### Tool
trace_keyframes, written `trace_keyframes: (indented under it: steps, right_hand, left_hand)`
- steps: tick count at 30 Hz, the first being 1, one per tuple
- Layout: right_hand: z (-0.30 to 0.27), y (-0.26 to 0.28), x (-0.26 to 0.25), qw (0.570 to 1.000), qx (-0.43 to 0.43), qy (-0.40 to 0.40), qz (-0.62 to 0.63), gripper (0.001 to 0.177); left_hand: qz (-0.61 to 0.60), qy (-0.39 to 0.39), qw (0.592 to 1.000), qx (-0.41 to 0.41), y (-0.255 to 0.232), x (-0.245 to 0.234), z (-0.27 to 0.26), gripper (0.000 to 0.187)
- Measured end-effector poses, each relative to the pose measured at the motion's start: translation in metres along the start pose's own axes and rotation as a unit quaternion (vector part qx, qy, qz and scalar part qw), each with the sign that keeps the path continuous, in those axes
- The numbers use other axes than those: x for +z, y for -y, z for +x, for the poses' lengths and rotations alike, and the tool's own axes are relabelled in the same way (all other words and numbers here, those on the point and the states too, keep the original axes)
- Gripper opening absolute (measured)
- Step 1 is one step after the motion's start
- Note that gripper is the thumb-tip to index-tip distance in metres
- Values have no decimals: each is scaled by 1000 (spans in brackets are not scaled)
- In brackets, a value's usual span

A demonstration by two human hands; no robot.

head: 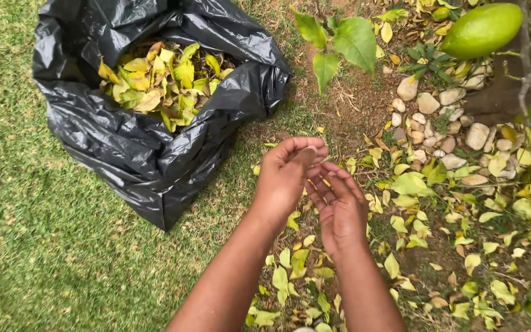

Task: Picking up fallen leaves from the garden ground and putting them into a black garbage bag.

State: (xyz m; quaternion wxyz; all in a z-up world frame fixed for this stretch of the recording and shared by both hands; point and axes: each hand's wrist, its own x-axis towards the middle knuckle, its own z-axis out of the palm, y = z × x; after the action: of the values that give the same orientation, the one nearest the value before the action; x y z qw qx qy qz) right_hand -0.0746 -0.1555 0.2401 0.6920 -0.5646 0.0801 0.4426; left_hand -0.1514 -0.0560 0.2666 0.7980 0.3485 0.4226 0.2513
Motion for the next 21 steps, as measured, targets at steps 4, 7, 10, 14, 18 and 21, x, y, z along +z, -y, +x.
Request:
trace_keyframes:
  steps: [4, 7, 10, 14, 18, 21]
  right_hand:
    - [59, -3, -20, 999, -27, 29, -8, 26]
    - [99, 4, -33, 997, -51, 29, -40, 25]
    - [141, -2, -46, 994, -71, 37, -79, 26]
    - [215, -25, -64, 980, -129, 34, -151, 24]
    - [263, -35, -45, 872, -249, -12, -421, 25]
    - [306, -52, -41, 820, -292, -20, -491, 34]
  left_hand:
    - [-27, 20, 999, 24, 22, -1, 43, 23]
    - [-68, 32, 996, 42, 43, -3, 81, 24]
    - [-89, 3, 995, 44, 66, -14, 111, 23]
    - [-65, -31, 991, 112, 112, -35, 159, 23]
    - [194, -107, 954, 203, 133, -50, 178, 26]
    - [434, -99, 850, 282, 165, -69, 199, 39]
